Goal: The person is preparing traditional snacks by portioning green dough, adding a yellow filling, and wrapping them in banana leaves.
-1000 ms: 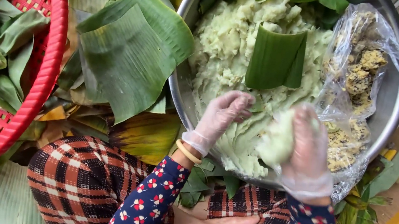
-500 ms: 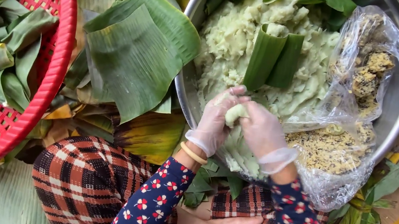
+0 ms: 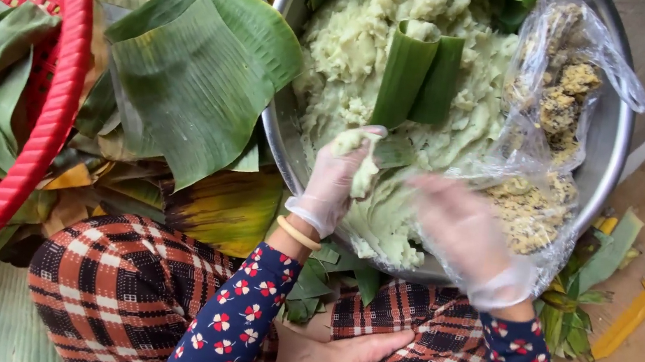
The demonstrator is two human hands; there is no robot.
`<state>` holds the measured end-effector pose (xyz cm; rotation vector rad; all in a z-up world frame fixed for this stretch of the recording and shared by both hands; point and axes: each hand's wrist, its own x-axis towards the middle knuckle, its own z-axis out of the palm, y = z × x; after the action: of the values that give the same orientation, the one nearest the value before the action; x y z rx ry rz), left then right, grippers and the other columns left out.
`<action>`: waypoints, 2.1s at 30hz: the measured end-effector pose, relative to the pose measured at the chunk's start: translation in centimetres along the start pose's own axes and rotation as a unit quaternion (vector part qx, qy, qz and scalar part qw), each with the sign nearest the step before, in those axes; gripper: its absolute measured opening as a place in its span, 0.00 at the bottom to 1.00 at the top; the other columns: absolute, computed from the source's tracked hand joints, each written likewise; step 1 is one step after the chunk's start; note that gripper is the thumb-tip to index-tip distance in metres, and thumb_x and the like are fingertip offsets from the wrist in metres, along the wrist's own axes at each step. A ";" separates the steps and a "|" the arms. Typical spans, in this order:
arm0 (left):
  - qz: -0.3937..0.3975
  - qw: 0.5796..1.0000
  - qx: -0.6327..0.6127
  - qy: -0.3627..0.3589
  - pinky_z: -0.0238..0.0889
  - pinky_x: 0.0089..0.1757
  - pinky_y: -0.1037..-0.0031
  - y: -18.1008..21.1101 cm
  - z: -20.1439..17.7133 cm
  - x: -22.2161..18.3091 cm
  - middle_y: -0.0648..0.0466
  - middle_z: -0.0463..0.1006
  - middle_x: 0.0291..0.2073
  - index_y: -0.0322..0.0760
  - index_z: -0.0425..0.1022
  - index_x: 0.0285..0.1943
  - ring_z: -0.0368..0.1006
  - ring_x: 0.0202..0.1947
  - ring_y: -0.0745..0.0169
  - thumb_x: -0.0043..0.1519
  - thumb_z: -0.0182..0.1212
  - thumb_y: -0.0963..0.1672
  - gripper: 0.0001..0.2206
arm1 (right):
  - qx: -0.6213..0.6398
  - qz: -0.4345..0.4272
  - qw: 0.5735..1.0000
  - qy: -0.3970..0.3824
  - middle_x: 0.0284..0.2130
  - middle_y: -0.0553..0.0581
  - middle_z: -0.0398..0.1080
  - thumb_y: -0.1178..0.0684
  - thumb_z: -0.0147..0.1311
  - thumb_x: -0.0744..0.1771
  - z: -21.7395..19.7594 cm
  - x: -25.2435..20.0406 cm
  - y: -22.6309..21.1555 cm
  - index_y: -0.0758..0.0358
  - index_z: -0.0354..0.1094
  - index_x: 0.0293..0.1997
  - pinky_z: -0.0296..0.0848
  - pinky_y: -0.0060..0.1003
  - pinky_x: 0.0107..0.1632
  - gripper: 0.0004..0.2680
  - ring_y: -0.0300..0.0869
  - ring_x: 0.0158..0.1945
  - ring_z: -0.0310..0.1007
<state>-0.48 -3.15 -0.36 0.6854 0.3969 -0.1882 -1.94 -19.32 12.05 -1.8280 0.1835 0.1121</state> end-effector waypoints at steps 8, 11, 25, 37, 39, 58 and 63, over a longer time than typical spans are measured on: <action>-0.054 0.996 -0.001 -0.071 0.78 0.32 0.67 1.2 0.6 -0.6 0.43 0.77 0.52 0.43 0.68 0.67 0.77 0.41 0.59 0.65 0.55 0.52 0.23 | -0.468 0.067 0.879 -0.065 0.37 0.56 0.80 0.46 0.58 0.66 -10.3 3.7 4.7 0.50 0.80 0.48 0.73 0.48 0.58 0.09 0.50 0.45 0.79; -0.094 0.990 -0.044 -0.093 0.81 0.38 0.60 1.8 0.7 -0.5 0.47 0.72 0.57 0.40 0.64 0.70 0.75 0.47 0.56 0.60 0.48 0.64 0.38 | -0.572 0.112 0.787 -0.204 0.57 0.59 0.73 0.50 0.58 0.64 -8.5 4.1 5.9 0.52 0.66 0.67 0.66 0.53 0.67 0.22 0.52 0.61 0.71; -0.056 0.997 0.019 0.043 0.78 0.26 0.69 1.1 1.0 1.2 0.39 0.79 0.43 0.30 0.70 0.64 0.80 0.30 0.54 0.65 0.54 0.38 0.17 | -0.547 -0.047 0.799 -0.244 0.48 0.55 0.70 0.49 0.59 0.63 -5.2 5.0 17.9 0.46 0.68 0.60 0.77 0.51 0.56 0.18 0.53 0.53 0.76; -0.054 0.997 0.039 -0.043 0.81 0.35 0.60 0.1 1.5 0.2 0.38 0.79 0.47 0.31 0.71 0.64 0.81 0.37 0.46 0.61 0.55 0.34 0.20 | -0.121 0.091 0.985 -0.080 0.47 0.67 0.74 0.65 0.60 0.64 -4.3 3.3 1.9 0.70 0.74 0.50 0.80 0.41 0.46 0.11 0.46 0.43 0.77; -0.036 0.997 0.070 -0.019 0.81 0.31 0.62 0.5 1.6 -0.3 0.40 0.80 0.48 0.31 0.74 0.61 0.81 0.34 0.47 0.61 0.52 0.33 0.19 | -0.114 0.072 0.987 -0.081 0.45 0.66 0.75 0.65 0.60 0.64 -1.7 3.0 2.4 0.69 0.76 0.49 0.81 0.41 0.46 0.09 0.47 0.43 0.78; 0.037 0.972 -0.229 -0.031 0.77 0.45 0.60 -0.9 -0.4 0.4 0.31 0.77 0.51 0.28 0.70 0.67 0.79 0.44 0.48 0.60 0.54 0.35 0.23 | -0.182 -0.071 0.979 -0.056 0.60 0.63 0.56 0.41 0.63 0.62 6.1 3.8 5.3 0.54 0.60 0.64 0.61 0.50 0.56 0.25 0.55 0.58 0.59; 0.067 0.981 -0.166 -0.075 0.62 0.56 0.53 -0.1 0.5 -0.5 0.35 0.64 0.63 0.33 0.61 0.72 0.65 0.58 0.44 0.63 0.51 0.43 0.25 | -0.191 -0.218 0.952 -0.094 0.74 0.73 0.44 0.49 0.46 0.72 9.1 3.2 9.9 0.63 0.41 0.78 0.31 0.56 0.76 0.24 0.65 0.76 0.35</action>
<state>-0.82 -3.59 0.16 0.3648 0.2273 -0.0426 -0.40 -13.29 -0.31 -2.1854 -0.4049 0.0081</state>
